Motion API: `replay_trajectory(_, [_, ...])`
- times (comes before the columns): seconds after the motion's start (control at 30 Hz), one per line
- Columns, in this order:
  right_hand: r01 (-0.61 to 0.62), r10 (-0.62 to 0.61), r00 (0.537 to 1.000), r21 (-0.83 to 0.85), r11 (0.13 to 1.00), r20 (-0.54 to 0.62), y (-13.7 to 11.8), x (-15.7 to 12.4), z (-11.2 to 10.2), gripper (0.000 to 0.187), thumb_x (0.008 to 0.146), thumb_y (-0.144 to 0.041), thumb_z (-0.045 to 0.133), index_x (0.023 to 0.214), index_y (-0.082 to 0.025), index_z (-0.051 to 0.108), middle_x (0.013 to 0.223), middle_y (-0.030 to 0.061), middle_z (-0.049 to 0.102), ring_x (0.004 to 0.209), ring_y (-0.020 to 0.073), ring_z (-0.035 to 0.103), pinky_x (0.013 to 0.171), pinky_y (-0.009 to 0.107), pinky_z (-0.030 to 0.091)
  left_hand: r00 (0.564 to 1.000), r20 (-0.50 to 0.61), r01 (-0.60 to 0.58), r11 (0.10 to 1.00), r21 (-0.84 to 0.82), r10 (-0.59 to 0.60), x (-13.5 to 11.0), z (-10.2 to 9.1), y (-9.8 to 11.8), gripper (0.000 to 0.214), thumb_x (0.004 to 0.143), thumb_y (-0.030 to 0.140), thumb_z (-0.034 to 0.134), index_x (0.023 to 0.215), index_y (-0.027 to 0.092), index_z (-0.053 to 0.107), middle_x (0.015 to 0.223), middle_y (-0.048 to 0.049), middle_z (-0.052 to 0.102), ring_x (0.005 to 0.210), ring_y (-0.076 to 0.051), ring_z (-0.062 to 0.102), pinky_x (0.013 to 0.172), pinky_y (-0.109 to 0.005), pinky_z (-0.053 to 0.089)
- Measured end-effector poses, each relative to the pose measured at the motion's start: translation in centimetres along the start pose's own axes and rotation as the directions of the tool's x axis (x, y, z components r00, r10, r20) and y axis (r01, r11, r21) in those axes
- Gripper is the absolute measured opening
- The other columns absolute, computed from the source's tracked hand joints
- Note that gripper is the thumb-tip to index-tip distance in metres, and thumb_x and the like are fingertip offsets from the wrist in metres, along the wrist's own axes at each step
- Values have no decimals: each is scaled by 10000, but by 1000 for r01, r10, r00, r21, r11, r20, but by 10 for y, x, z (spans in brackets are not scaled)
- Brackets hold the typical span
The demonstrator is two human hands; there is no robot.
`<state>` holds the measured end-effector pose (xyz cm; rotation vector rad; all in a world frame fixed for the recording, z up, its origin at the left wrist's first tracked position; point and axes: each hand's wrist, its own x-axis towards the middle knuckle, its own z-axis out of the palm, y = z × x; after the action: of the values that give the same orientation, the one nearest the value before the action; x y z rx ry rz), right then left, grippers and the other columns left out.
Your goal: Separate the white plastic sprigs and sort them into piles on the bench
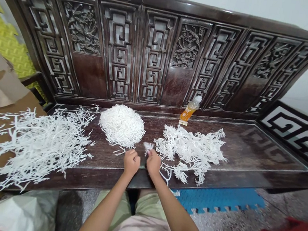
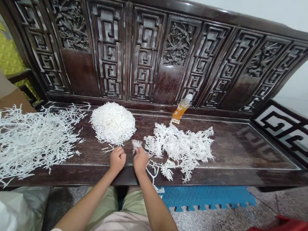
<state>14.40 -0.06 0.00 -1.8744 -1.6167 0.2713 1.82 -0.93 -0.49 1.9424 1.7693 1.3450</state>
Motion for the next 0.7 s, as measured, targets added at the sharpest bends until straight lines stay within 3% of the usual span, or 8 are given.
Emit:
replay_trajectory(0.07, [-88,84,996,-115,990,-40,1,4,-1,276,860,-248,311,778,-163,561,635,36,588,561,132,485,573,227,256,986,-94,130,988,-86,-138,-4,-7,-7,298,734,124,341,444,187,309,499,8,365,548,-120,390,572,-245,321])
replay_trajectory(0.17, [47,-32,997,-233,971,68,0,7,1,231,852,-261,360,801,-167,565,621,33,594,573,132,501,624,236,253,945,-141,270,948,-166,-294,-8,-16,-13,262,781,173,311,575,189,471,627,-13,480,659,-136,468,642,-250,378])
replay_trajectory(0.3, [129,-98,987,-284,950,124,-3,5,4,265,871,-300,338,822,-163,559,644,39,607,605,127,525,684,243,250,906,-207,379,925,11,-368,-5,-17,-5,271,740,214,433,976,199,567,1048,-89,510,1013,-225,437,881,-376,329])
replay_trajectory(0.43, [104,-77,991,-271,957,111,-4,4,4,267,871,-308,340,824,-170,565,653,36,614,614,125,533,700,243,247,884,-70,465,885,23,-462,7,-30,20,278,753,257,434,963,199,607,1110,-109,495,1071,-267,405,926,-447,281])
replay_trajectory(0.5, [104,-81,992,-250,963,102,-3,5,4,260,867,-306,348,820,-173,567,652,29,614,605,121,529,704,240,248,875,156,479,867,-141,-458,14,-53,44,299,792,281,362,909,194,624,1003,-93,558,1006,-236,464,918,-422,316])
replay_trajectory(0.6, [112,-94,991,-217,970,91,-1,5,5,275,870,-313,334,812,-174,564,650,17,609,594,113,520,698,229,252,851,477,460,752,-472,-220,14,-110,91,338,810,355,344,928,200,621,925,-61,592,911,-199,524,869,-367,391])
replay_trajectory(0.67, [108,-92,992,-202,973,86,1,5,6,291,875,-323,317,807,-178,560,645,12,607,596,110,519,693,224,252,859,508,406,682,-608,-58,-1,-153,120,339,802,398,383,974,215,612,889,-55,591,926,-209,523,869,-361,403])
replay_trajectory(0.7, [105,-90,992,-199,974,85,1,5,7,294,876,-326,313,803,-181,557,644,10,607,597,109,521,695,223,252,894,446,361,643,-676,-33,-12,-173,130,342,787,426,404,981,234,610,837,-51,590,890,-214,535,828,-360,431])
